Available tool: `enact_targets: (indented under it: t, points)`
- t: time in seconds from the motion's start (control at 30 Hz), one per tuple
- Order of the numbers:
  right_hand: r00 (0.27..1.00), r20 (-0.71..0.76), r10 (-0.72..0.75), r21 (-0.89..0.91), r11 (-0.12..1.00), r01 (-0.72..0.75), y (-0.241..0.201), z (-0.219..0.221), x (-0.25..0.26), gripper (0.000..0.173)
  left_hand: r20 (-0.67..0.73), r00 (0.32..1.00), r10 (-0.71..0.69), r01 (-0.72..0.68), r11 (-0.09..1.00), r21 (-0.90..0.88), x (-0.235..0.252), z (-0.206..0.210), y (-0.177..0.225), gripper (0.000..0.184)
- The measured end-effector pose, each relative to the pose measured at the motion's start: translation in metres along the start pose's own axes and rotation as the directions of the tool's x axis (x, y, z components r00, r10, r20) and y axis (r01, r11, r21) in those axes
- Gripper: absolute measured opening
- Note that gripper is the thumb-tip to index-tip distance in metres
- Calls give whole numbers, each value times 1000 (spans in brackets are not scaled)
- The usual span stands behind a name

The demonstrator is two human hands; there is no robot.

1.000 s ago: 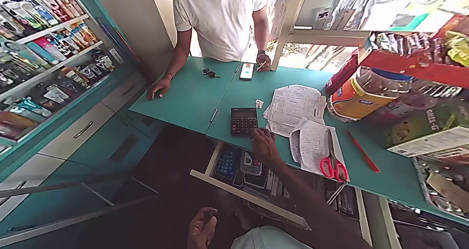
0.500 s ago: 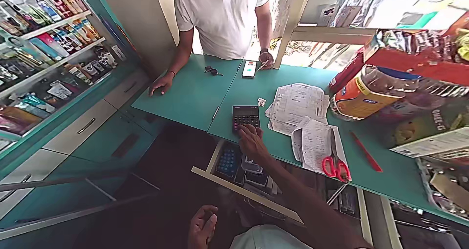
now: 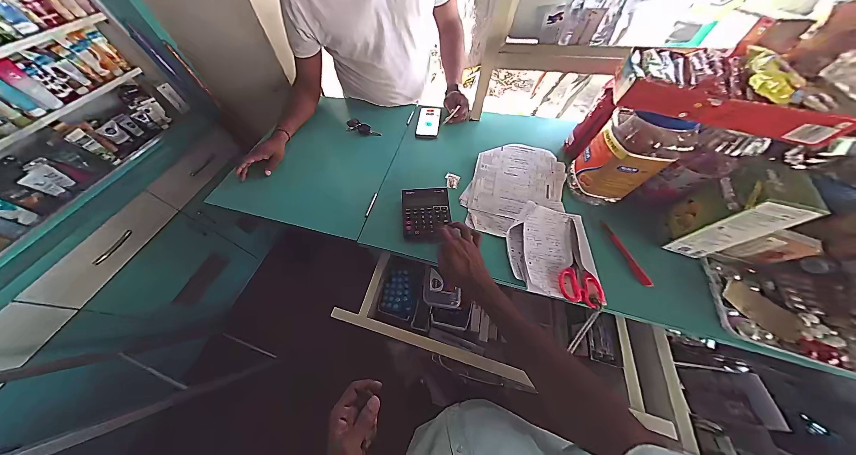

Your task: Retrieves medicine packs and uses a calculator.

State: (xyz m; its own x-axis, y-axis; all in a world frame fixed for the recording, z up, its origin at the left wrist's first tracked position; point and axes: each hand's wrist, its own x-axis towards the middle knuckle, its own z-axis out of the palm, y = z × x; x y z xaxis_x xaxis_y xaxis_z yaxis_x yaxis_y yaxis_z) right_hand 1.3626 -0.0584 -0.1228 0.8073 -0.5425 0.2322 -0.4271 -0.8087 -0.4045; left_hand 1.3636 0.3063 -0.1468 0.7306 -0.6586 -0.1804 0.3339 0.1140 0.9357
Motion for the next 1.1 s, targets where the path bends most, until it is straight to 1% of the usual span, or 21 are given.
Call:
enact_targets:
  t: [0.07,0.1,0.17,0.2,0.27,0.3,0.33,0.4,0.5,0.6,0.7,0.8,0.83,0.87,0.9,0.93,0.97,1.0,1.03,1.07,1.1]
  points:
    - [994,109,26,22,999,-29,-3,-10,0,39,42,999,12,-12,1000,-9,4,4,2,21]
    - [993,118,30,75,996,-39,-6,-21,-4,39,73,997,9,-6,999,-33,10,10,2,33]
    - [995,98,21,223,974,-42,-21,-41,-25,32,156,987,-49,65,993,-102,21,27,9,69]
    - [996,89,6,312,949,-34,-29,-50,-43,28,205,977,-62,94,985,-148,26,39,11,80]
    - [997,72,-20,572,820,-25,-43,-65,-95,27,277,959,-50,98,982,-163,37,69,9,90]
    - [997,71,-25,690,723,-31,-50,-69,-120,27,306,952,-8,57,987,-150,43,85,7,93]
    - [997,68,-21,749,662,-37,-56,-71,-143,29,334,942,41,7,990,-140,49,101,4,97]
    - [998,48,42,748,661,-64,-57,-73,-184,32,426,901,82,-22,989,-146,50,134,-3,103]
    - [969,-81,235,737,668,-100,-35,-81,-228,26,582,813,-3,104,985,-141,39,173,-16,105]
    - [910,-117,398,768,617,-171,-3,-111,-270,26,709,705,-14,153,979,-132,22,215,-36,102]
    - [845,-129,518,763,596,-249,16,-135,-313,30,792,610,10,82,994,-76,3,251,-51,95]
    - [779,-152,608,755,580,-306,46,-158,-352,24,848,529,-26,21,1000,18,-19,277,-69,102]
    - [745,-183,642,733,594,-332,63,-167,-364,22,865,501,-31,-18,999,46,-24,285,-73,103]
    - [703,-226,674,685,623,-377,85,-177,-373,21,882,471,-27,-84,994,75,-26,293,-74,96]
    - [664,-272,696,609,659,-441,112,-184,-379,21,876,482,-14,-191,974,121,-24,302,-72,90]
    - [639,-298,709,513,684,-519,144,-189,-382,22,849,528,11,-327,925,192,-19,313,-68,81]
    - [641,-285,713,426,693,-582,177,-193,-383,23,815,578,54,-473,836,279,-9,327,-64,69]
    - [675,-254,693,359,715,-600,207,-191,-382,23,772,625,114,-610,689,392,7,341,-62,59]
    - [720,-190,668,318,735,-599,229,-188,-379,23,722,670,172,-686,514,515,26,354,-63,53]
    - [762,-105,639,292,752,-591,244,-187,-375,25,664,712,226,-698,329,636,47,369,-66,54]
    - [792,-25,610,256,769,-585,259,-186,-370,26,604,754,257,-652,184,735,68,386,-72,58]
